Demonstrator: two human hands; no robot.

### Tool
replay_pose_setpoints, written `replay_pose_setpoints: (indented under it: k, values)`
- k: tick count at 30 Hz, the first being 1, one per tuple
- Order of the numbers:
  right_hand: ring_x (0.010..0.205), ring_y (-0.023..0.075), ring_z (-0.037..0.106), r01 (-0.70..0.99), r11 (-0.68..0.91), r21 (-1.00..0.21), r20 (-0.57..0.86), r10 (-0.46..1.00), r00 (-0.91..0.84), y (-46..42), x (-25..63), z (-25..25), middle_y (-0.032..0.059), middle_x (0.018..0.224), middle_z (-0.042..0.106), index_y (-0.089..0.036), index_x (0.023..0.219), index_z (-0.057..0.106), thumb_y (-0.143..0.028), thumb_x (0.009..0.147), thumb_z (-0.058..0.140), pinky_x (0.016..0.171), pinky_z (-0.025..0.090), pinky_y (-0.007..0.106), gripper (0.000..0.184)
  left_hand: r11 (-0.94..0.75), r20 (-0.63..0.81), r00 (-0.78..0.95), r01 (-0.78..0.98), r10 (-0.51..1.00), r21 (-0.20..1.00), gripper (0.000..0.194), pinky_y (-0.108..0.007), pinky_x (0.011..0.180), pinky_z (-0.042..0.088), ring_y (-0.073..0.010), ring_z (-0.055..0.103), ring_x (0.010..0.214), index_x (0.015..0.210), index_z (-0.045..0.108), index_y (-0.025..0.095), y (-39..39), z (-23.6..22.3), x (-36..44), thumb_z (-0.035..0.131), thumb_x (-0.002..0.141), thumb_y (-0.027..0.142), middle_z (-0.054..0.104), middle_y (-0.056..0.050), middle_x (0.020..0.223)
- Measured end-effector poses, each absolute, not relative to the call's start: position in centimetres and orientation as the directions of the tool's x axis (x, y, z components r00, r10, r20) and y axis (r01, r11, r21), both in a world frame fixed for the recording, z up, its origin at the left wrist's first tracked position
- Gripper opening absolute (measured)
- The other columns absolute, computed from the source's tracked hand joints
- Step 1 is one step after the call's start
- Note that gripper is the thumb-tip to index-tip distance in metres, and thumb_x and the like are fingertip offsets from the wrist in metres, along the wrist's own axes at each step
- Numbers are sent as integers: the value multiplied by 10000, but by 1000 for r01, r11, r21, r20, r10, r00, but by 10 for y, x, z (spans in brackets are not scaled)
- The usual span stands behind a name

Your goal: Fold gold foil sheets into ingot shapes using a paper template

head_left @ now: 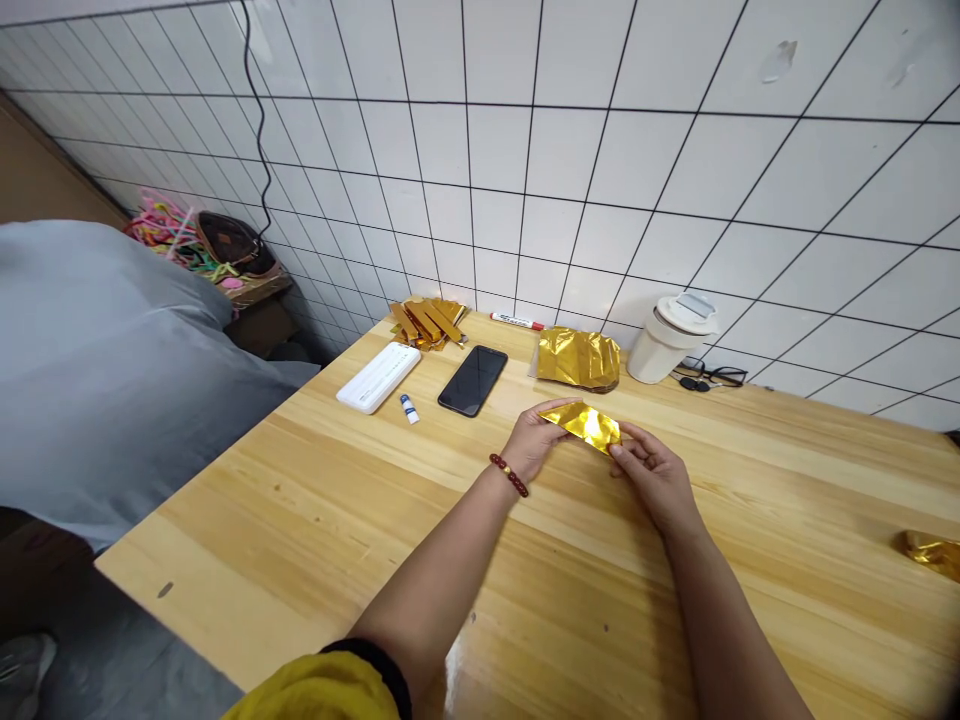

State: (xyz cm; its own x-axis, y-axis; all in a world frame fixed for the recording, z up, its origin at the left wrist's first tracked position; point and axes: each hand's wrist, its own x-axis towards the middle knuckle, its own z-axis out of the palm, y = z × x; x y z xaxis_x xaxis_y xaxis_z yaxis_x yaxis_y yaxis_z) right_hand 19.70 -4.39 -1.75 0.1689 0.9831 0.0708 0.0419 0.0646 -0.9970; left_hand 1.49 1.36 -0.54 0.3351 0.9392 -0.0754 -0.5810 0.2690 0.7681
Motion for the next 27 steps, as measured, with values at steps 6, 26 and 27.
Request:
replay_pose_setpoints:
  k: [6, 26, 27]
  values:
    - [506, 102, 524, 49, 31, -998, 43, 956, 290, -43, 197, -17, -21, 611, 621, -177, 952, 708, -498, 657, 833, 521, 435, 249, 454, 327, -43, 442, -592, 896, 736, 571, -323, 844, 498, -173, 676, 914, 1093, 698, 174, 13, -8, 16, 854, 546, 138, 737, -72, 1042]
    - [725, 130, 603, 106, 146, -984, 152, 987, 49, -46, 202, -22, 9, 920, 647, -278, 1378, 546, -385, 667, 857, 714, 536, 295, 783, 283, -52, 387, -570, 921, 771, 538, -276, 713, 532, -171, 670, 855, 1114, 708, 139, 13, -10, 14, 827, 680, 435, 735, -105, 1008]
    - [744, 122, 601, 133, 162, -978, 168, 985, 33, -46, 202, -24, 18, 1010, 639, -306, 1437, 482, -362, 674, 856, 739, 537, 297, 851, 291, -64, 383, -573, 922, 766, 540, -277, 703, 536, -168, 669, 838, 1118, 703, 134, 14, -11, 14, 823, 685, 434, 735, -105, 1000]
